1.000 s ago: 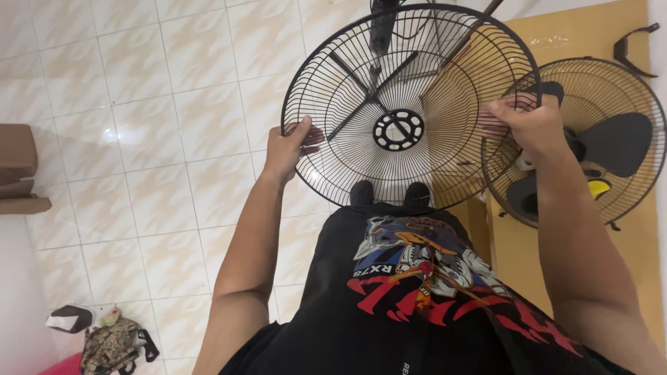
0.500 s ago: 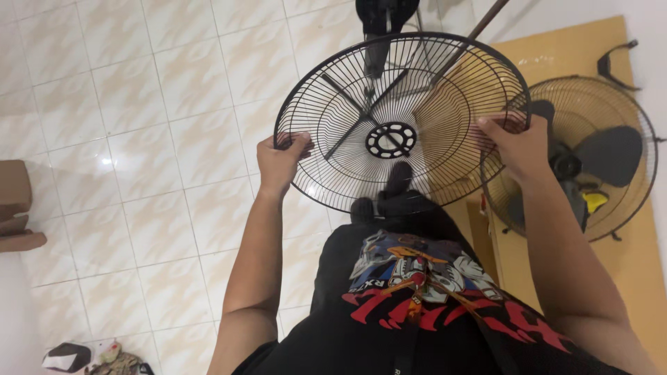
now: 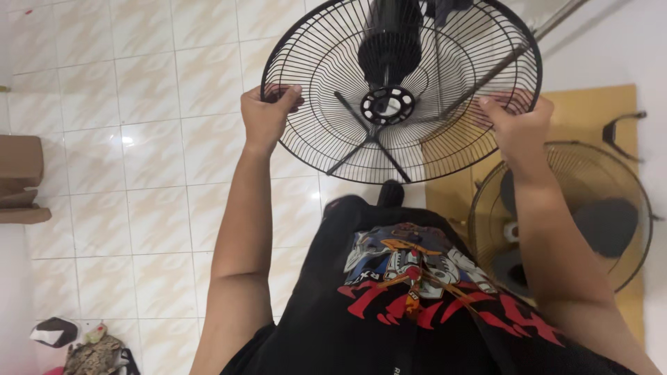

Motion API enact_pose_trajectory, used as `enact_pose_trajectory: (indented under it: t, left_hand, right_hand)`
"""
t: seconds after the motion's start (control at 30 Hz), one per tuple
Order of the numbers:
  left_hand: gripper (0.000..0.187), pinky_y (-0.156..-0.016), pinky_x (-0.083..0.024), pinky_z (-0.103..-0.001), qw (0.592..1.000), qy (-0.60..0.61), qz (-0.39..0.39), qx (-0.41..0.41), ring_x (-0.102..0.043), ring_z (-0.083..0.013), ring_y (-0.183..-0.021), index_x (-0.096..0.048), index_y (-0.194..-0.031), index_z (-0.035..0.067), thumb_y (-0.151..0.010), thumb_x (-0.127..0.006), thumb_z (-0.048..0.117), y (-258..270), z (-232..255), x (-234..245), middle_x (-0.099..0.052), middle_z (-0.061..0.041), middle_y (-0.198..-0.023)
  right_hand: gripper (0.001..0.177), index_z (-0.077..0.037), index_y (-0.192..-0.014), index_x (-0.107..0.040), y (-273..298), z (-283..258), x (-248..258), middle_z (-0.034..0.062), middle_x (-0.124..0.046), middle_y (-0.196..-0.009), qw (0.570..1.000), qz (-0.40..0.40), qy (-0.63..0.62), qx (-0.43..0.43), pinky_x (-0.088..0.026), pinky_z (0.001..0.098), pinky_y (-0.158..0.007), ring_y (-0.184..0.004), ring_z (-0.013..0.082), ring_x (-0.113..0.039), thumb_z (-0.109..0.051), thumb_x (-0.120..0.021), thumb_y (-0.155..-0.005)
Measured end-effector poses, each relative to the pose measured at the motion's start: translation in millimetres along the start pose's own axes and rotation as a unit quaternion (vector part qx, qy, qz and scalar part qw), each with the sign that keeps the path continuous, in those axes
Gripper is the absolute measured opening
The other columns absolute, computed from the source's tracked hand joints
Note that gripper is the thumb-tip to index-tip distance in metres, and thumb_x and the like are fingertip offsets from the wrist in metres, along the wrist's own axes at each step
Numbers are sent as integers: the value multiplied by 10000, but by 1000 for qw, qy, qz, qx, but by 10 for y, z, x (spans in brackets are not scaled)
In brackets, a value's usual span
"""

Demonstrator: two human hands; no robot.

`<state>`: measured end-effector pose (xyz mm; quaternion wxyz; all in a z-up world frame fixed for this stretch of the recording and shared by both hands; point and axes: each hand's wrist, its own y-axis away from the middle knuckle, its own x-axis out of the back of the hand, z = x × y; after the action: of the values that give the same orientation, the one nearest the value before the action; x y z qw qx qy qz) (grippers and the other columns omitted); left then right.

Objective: The person assembles a standing electric fan by attaching the front grille, securing the central hub cap, and installing the fan blades onto the motor shaft. The person then wipes the fan blades with a cloth.

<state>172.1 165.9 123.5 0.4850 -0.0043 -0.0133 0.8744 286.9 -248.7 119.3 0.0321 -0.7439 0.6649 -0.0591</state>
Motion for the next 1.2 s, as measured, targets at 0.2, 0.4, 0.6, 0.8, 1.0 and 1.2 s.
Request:
enact_pose_trajectory:
  t: [0.2, 0.4, 0.6, 0.8, 1.0, 1.2]
  left_hand:
    - [170, -649, -609, -270, 999, -32, 5, -20, -744, -153, -697, -757, -905, -54, -889, -813, 106, -244, 52, -54, -764, -112, -789]
    - [176, -640, -611, -264, 999, -41, -11, -14, -739, -140, -695, -759, -904, -47, -884, -813, 119, -545, 101, -100, -767, -100, -795]
    - [182, -644, -600, -251, 998, -55, -43, -3, -724, -124, -680, -759, -894, -46, -886, -817, 127, -783, 159, -153, -768, -94, -784]
    - [163, -618, -568, -234, 994, -74, -77, -15, -696, -100, -657, -770, -892, -33, -892, -808, 125, -959, 202, -208, -766, -78, -773]
    - [155, -601, -549, -232, 993, -79, -90, -7, -685, -94, -646, -773, -882, -37, -888, -805, 114, -1072, 249, -266, -757, -73, -755]
    - [145, -623, -588, -242, 993, -68, -93, -13, -717, -102, -658, -762, -869, -37, -877, -808, 100, -1153, 267, -261, -759, -74, -756]
  right_hand:
    - [88, 43, -1008, -696, -322, 115, -63, 89, -751, -954, 997, -35, -69, -24, -616, 278, -773, -821, 141, -733, 46, -761, -949]
    - [124, 40, -1027, -716, -487, 258, -134, 82, -752, -969, 999, 15, 2, -48, -590, 273, -746, -802, 135, -702, 0, -806, -953]
    - [321, -4, -1063, -598, -506, 387, -135, 43, -714, -1003, 992, 102, 16, -74, -604, 258, -758, -869, 112, -714, -43, -861, -882]
    - [233, 21, -1084, -660, -413, 511, -139, 69, -729, -1024, 993, 99, -12, -61, -591, 269, -783, -877, 139, -706, -32, -819, -923]
    - [140, 37, -1077, -687, -333, 546, -146, 87, -741, -1025, 994, 89, 3, -63, -597, 283, -798, -873, 150, -713, 1, -780, -979]
    - [130, 37, -1081, -680, -356, 628, -162, 80, -740, -1020, 995, 81, -43, -46, -608, 278, -823, -888, 141, -720, 31, -766, -984]
